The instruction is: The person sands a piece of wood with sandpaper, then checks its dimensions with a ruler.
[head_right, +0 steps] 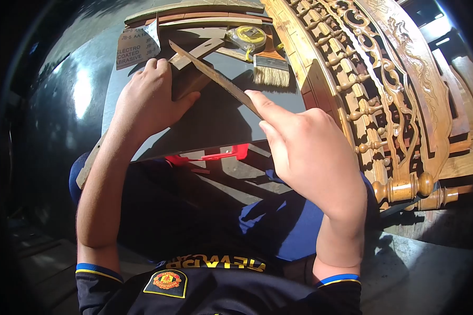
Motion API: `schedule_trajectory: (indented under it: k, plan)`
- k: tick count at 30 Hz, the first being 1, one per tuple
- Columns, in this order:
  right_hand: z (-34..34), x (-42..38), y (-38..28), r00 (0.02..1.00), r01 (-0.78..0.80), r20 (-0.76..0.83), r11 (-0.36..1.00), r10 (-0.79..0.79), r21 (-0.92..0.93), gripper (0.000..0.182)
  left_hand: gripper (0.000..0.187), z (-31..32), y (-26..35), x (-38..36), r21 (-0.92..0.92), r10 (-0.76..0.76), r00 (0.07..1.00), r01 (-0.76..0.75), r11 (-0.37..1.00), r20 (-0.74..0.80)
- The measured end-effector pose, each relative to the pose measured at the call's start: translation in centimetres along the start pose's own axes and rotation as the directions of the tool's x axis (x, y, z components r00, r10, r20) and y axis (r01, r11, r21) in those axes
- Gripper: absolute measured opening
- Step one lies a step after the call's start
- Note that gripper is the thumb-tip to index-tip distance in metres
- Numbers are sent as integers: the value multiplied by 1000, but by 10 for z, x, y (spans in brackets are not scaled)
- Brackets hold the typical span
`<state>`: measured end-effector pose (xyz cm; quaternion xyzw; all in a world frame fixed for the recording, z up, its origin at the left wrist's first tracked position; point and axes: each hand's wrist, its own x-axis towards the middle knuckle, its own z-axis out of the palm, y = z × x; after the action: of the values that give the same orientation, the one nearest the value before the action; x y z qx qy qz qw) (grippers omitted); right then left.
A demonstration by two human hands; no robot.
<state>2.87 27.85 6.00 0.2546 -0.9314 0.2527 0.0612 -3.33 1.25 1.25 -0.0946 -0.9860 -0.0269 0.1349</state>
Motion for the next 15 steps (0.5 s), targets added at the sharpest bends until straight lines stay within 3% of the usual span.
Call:
schedule_trajectory:
  k: [4, 7, 10, 12, 13, 15]
  plan:
    - [61, 38, 1, 996, 13, -84, 996, -20, -85, 43, 67, 3, -2, 2, -8, 33, 999, -33, 999, -38]
    - [-1, -2, -15, 999, -20, 49, 996, 24, -89, 40, 68, -2, 2, 1, -9, 3, 1000, -3, 1000, 2]
    - [-19, -19, -12, 999, -22, 43, 994, 27, -106, 40, 69, -5, 2, 0, -14, -37, 999, 38, 999, 35]
    - [2, 3, -7, 999, -34, 28, 995, 37, -90, 40, 69, -4, 5, 2, -12, -21, 999, 21, 1000, 44]
    - [31, 17, 4, 998, 34, -55, 999, -34, -15, 39, 68, -3, 3, 2, -15, -8, 999, 8, 1000, 38]
    - [51, 23, 10, 997, 29, -66, 998, -33, -54, 38, 68, -1, 1, 2, -20, 11, 1000, -10, 1000, 20]
